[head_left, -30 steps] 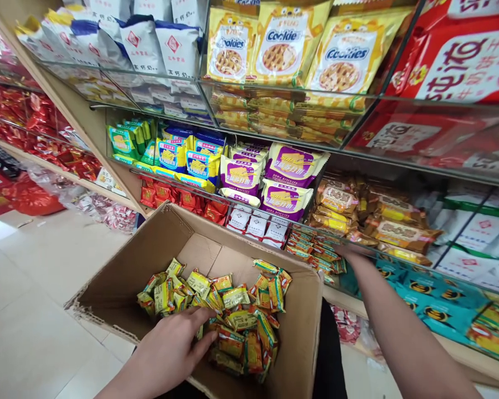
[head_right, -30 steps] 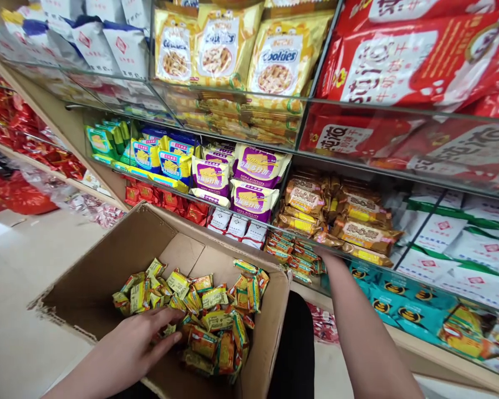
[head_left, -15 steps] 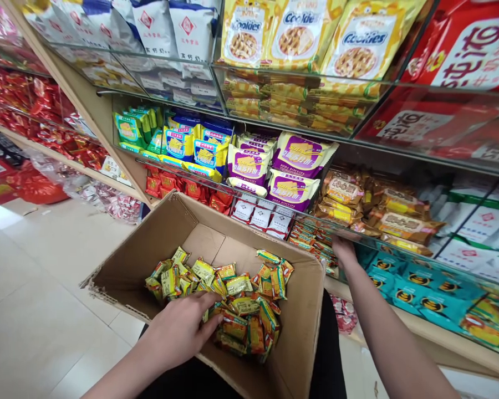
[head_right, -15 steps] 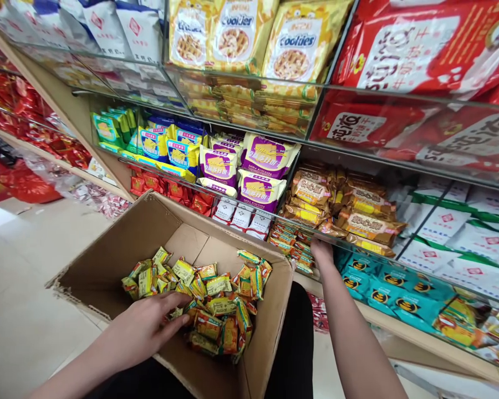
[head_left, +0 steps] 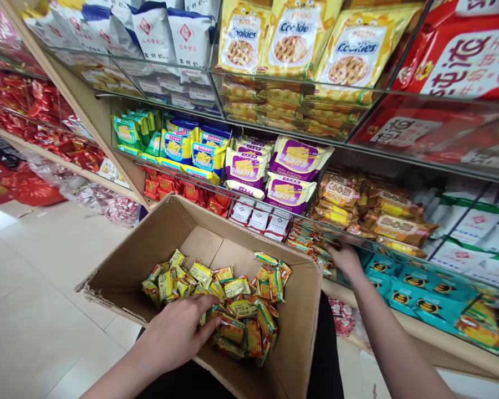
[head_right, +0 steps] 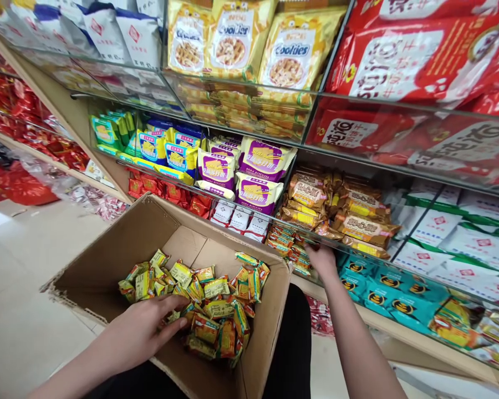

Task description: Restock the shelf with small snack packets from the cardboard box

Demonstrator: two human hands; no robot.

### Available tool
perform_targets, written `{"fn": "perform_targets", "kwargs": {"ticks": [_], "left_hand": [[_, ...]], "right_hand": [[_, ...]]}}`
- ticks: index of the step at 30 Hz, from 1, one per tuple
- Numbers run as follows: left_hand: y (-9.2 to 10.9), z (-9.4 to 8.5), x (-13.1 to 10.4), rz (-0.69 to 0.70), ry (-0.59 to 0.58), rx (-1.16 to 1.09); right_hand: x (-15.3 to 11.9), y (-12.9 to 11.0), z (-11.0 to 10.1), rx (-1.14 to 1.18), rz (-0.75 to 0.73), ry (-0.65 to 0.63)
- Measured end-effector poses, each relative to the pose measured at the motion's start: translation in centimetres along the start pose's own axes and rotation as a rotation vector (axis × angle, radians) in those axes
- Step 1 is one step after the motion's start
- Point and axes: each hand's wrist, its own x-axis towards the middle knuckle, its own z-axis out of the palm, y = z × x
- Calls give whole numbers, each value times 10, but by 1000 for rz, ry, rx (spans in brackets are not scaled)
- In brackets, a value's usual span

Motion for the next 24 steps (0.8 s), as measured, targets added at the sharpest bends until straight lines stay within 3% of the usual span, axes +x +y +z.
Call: {"fn": "perform_targets", "kwargs": {"ticks": [5,12,18,22,24], "left_hand": [[0,0,-2,-1,11,-9],[0,1,-3,-4,21,-21],[3,-1,-1,-3,-3,2],[1,-4,-4,34,-45,19],[-3,-8,-2,87,-139,11]], "right_hand": [[-23,0,5,-133,16,14],[4,2,4,-214,-16,18],[-2,14,7,-191,-114,-13],[-8,15,1,-132,-140,27],[-17,9,-5,-97,-159,82]]}}
